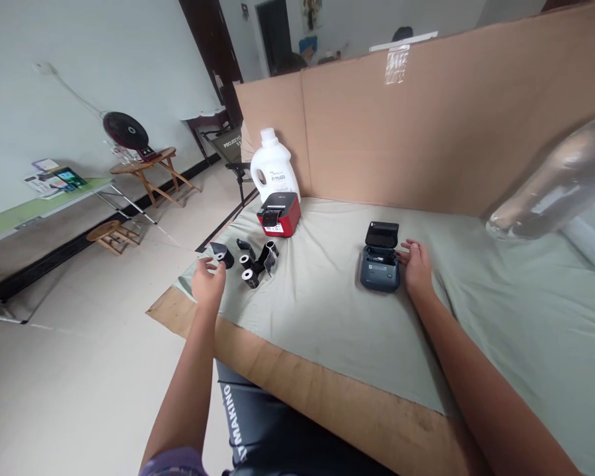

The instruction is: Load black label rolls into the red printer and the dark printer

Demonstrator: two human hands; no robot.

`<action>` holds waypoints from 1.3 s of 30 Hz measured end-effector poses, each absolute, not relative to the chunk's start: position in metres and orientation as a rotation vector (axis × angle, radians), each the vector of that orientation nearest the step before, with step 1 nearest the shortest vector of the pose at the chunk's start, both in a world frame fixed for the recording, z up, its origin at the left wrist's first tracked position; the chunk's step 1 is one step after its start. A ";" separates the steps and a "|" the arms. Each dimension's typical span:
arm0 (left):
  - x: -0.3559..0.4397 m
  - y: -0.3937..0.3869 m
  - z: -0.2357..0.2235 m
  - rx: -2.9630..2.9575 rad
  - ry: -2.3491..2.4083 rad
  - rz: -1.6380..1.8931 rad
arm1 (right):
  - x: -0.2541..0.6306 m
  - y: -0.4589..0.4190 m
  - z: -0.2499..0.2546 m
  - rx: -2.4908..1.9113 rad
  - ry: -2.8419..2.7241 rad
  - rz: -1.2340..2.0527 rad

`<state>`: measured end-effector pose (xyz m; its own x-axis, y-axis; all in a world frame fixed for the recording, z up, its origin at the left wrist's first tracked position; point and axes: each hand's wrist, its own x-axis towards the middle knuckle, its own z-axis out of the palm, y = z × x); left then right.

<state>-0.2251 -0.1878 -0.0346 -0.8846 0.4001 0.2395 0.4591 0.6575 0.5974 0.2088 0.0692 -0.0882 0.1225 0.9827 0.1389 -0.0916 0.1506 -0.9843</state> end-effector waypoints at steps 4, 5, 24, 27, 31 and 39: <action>-0.264 -0.183 -0.053 -0.761 -2.841 -1.212 | 0.208 0.069 -0.088 -1.079 -1.127 1.054; -0.270 -0.181 -0.057 -0.811 -2.843 -1.270 | 0.208 0.069 -0.088 -1.076 -1.129 1.050; -0.280 -0.171 -0.062 -0.792 -2.748 -1.230 | 0.209 0.068 -0.088 -1.085 -1.134 1.044; -0.279 -0.172 -0.065 -0.742 -2.809 -1.106 | 0.210 0.069 -0.089 -1.082 -1.142 1.053; -0.263 -0.178 -0.065 -0.725 -2.777 -1.088 | 0.210 0.069 -0.090 -1.070 -1.134 1.052; -0.229 -0.177 -0.051 -1.392 -2.550 -0.996 | 0.209 0.068 -0.088 -1.082 -1.138 1.057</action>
<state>-0.2285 -0.1769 -0.0508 -0.5870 0.7289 0.3523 0.7747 0.3795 0.5057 0.2094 0.0681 -0.0878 0.1137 0.9821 0.1502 -0.0772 0.1595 -0.9842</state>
